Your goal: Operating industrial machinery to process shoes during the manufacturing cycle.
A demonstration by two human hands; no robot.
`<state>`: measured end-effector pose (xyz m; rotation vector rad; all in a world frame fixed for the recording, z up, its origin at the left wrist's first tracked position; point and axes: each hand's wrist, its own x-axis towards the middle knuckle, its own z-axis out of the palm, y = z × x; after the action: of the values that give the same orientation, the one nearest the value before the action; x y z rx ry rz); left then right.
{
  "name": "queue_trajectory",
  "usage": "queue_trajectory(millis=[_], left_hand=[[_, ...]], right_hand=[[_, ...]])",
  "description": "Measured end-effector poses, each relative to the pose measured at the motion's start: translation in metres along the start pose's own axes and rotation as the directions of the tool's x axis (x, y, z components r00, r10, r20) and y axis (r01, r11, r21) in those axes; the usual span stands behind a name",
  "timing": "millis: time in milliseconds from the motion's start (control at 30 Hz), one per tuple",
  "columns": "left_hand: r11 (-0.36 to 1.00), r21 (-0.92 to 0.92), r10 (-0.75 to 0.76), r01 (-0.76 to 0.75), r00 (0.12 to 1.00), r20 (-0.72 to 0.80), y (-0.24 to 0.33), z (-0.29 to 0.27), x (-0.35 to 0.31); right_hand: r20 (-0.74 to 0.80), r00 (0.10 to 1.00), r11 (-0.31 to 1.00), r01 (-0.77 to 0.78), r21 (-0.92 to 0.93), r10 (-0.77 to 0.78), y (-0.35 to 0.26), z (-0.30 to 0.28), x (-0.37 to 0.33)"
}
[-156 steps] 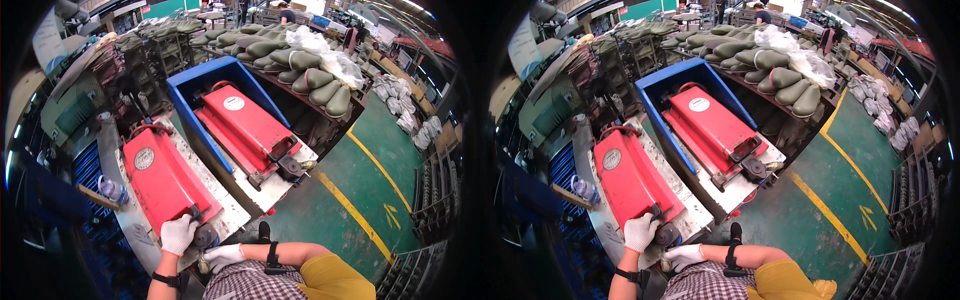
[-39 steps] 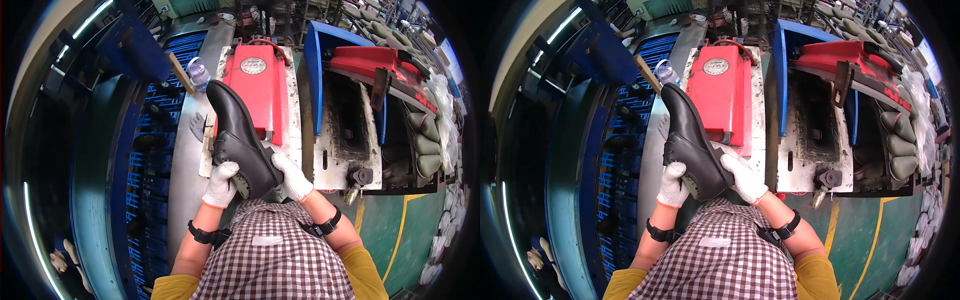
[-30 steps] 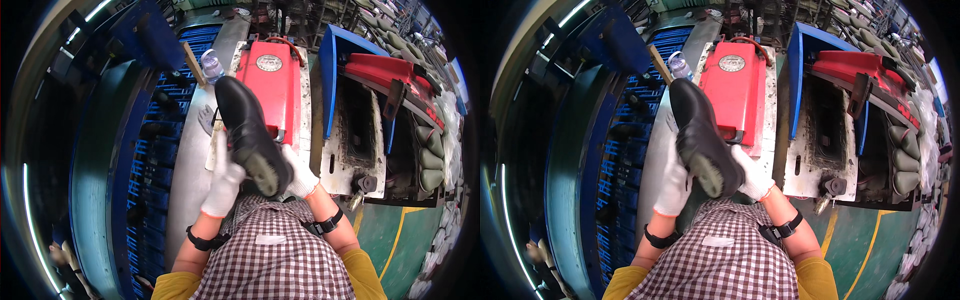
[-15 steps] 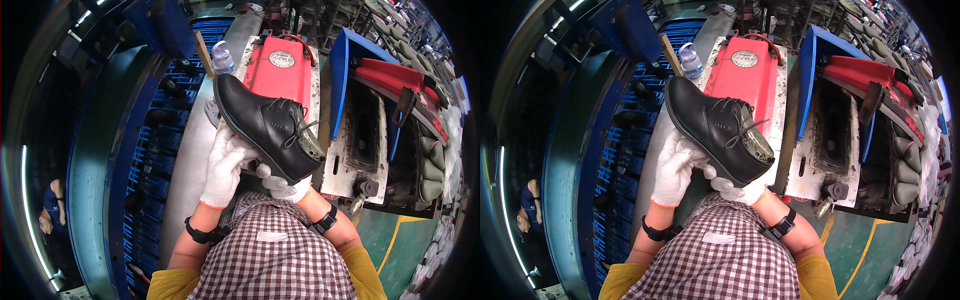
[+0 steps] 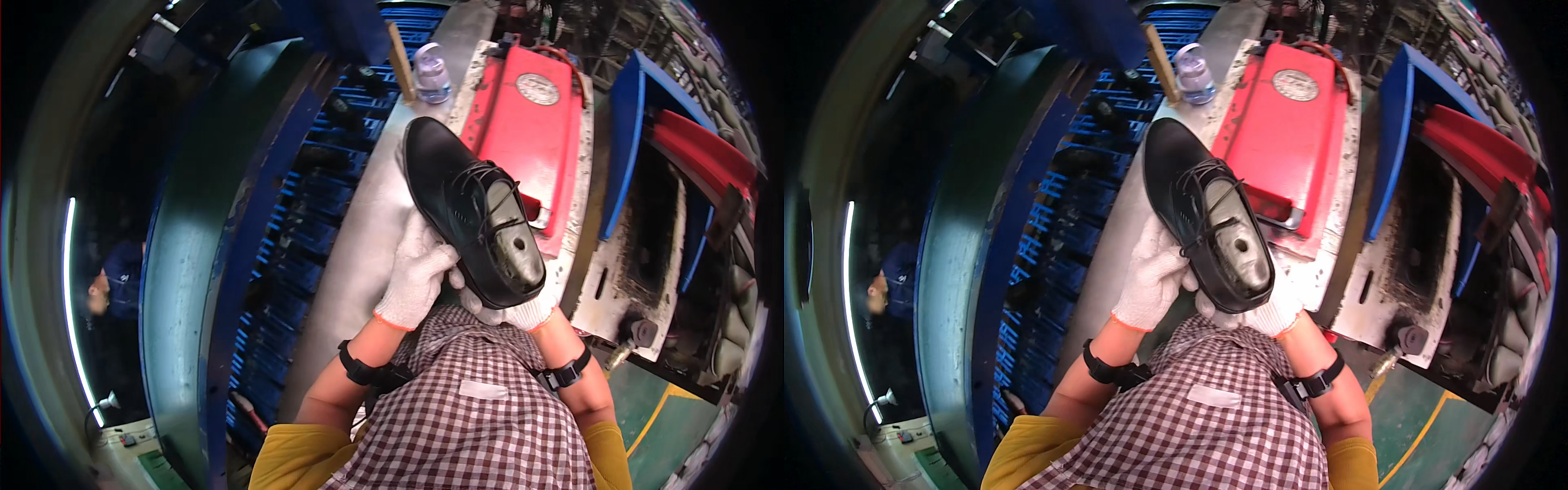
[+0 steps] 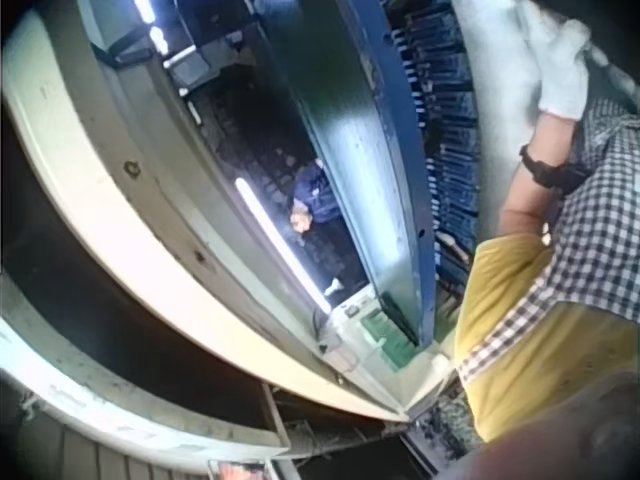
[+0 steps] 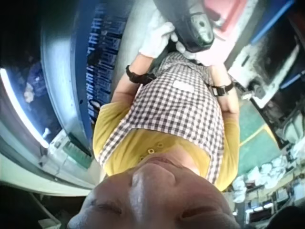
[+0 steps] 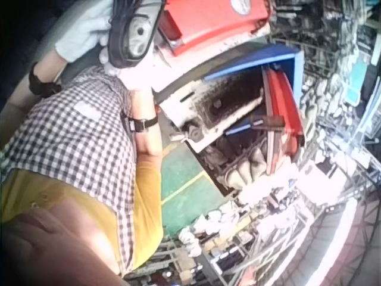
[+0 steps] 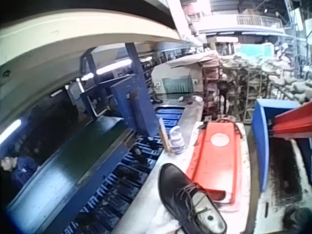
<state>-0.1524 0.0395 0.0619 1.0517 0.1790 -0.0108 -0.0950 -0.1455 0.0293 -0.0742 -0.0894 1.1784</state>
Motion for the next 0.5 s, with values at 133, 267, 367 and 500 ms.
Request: queue_trajectory(millis=[133,267,367,500], left_hand=[[0.872,-0.472,-0.189,0.13,0.979,-0.08,-0.016,-0.043,-0.016],[0.953,-0.297,-0.129,0.06,0.968,-0.216,-0.019,-0.074,-0.039],[0.887,-0.422,-0.32,0.189,0.91,-0.264,-0.012,-0.106,-0.034],[0.9,-0.422,-0.355,0.114,0.754,-0.553,-0.026,-0.173,-0.015]], right_hand=[[-0.417,0.892,0.906,-0.022,-0.424,-0.173,0.019,-0.002,0.017],[-0.395,0.882,0.383,-0.283,-0.879,-0.255,0.031,-0.001,0.06],[-0.479,0.852,0.074,-0.474,-0.877,-0.212,0.034,-0.012,0.079],[-0.054,0.876,-0.331,-0.237,-0.914,-0.48,0.026,-0.017,0.062]])
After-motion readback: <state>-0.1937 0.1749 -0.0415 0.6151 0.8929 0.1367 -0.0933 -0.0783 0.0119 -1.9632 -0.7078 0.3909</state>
